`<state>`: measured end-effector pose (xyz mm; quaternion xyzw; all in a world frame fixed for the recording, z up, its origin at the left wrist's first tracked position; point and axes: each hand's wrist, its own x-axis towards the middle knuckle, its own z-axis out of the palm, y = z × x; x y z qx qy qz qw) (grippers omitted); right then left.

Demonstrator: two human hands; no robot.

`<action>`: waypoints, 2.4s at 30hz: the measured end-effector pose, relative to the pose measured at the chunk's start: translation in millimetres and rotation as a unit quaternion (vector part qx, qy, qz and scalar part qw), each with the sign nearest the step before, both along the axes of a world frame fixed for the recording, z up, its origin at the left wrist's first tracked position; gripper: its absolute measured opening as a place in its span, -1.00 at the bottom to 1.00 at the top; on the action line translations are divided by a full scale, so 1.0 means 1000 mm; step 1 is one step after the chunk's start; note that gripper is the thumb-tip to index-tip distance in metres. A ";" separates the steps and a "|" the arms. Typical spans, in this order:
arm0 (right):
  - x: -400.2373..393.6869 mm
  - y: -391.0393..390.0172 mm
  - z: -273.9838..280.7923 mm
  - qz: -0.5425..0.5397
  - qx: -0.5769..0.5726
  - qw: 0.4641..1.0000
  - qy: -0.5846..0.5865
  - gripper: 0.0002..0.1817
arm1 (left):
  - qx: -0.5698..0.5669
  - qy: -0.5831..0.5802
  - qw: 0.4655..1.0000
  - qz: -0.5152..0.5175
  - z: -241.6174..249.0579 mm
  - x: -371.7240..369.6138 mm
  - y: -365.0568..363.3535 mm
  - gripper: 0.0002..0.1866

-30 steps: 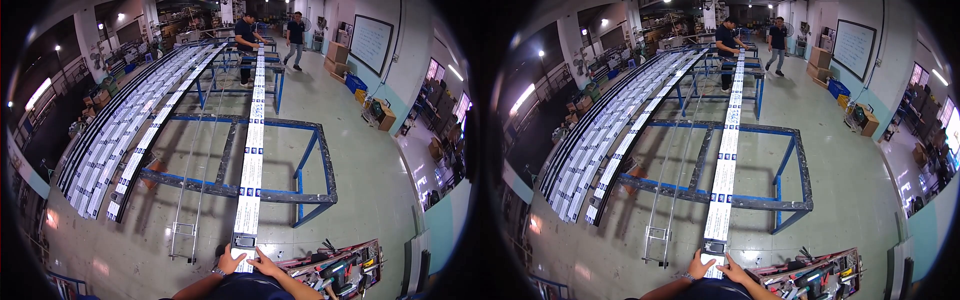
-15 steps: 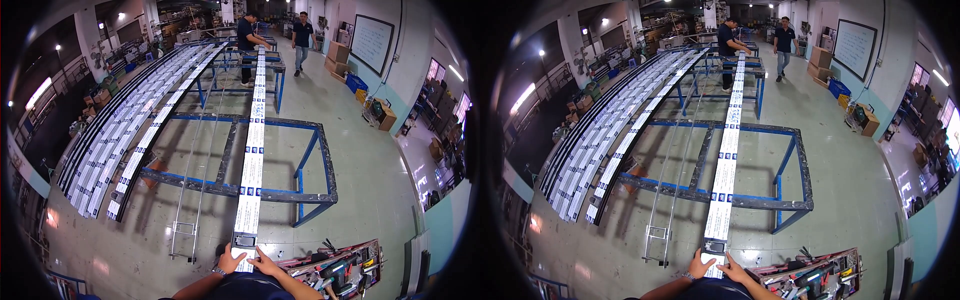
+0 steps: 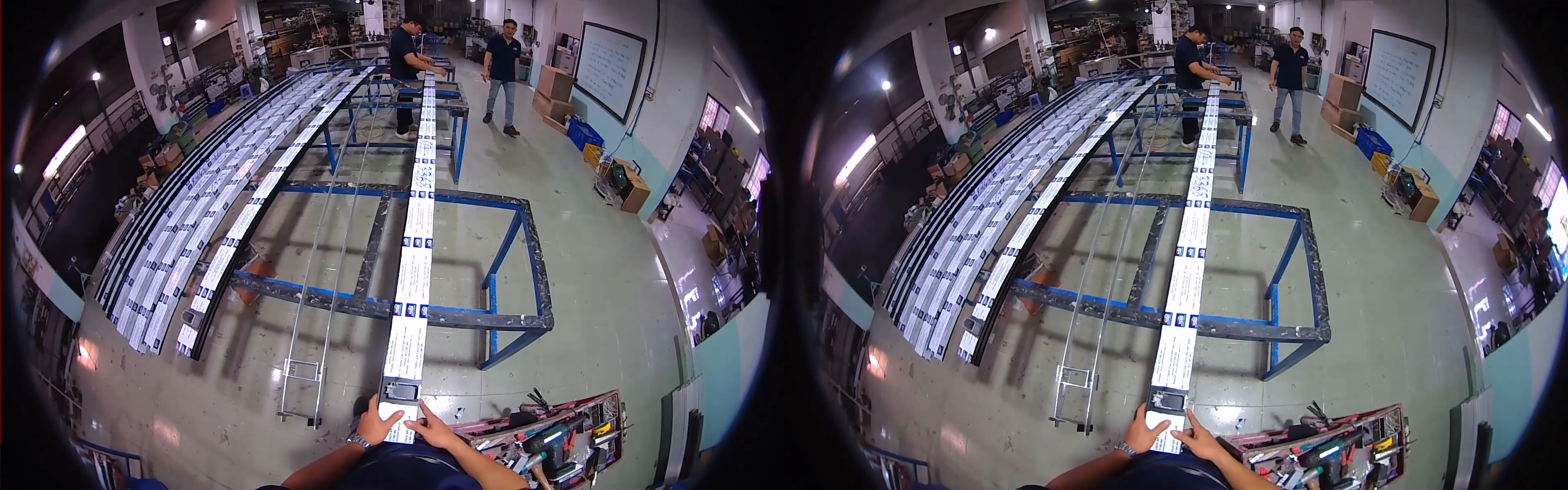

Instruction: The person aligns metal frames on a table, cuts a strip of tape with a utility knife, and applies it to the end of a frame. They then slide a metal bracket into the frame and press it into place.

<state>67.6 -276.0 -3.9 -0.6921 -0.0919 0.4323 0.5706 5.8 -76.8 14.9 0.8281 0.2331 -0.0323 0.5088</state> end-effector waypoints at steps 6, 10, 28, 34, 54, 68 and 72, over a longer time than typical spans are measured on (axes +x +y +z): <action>0.000 0.001 0.006 -0.001 -0.004 1.000 0.011 0.14 | 0.003 0.010 1.000 0.000 0.004 0.000 0.000 -0.06; 0.001 0.000 0.008 0.002 -0.008 1.000 0.006 0.14 | 0.000 0.001 1.000 0.004 0.006 0.000 -0.001 -0.06; 0.019 0.008 0.040 -0.092 -0.082 0.924 -0.361 0.31 | 0.013 0.021 1.000 0.001 0.024 0.002 -0.003 -0.06; 0.040 0.020 0.058 -0.019 -0.109 0.878 -0.465 0.10 | 0.008 0.016 1.000 -0.007 0.010 0.001 0.000 -0.05; 0.032 0.037 0.044 -0.075 -0.120 0.893 -0.428 -0.37 | 0.095 -0.094 0.989 0.063 0.082 -0.019 0.131 -0.36; -0.036 0.139 0.045 -0.305 0.193 0.931 0.054 -0.50 | 0.067 0.084 0.994 0.023 -0.031 -0.078 0.280 -0.32; -0.060 0.178 0.024 -0.330 0.205 0.914 0.115 -0.58 | 0.117 0.103 0.987 -0.036 -0.011 -0.072 0.268 -0.60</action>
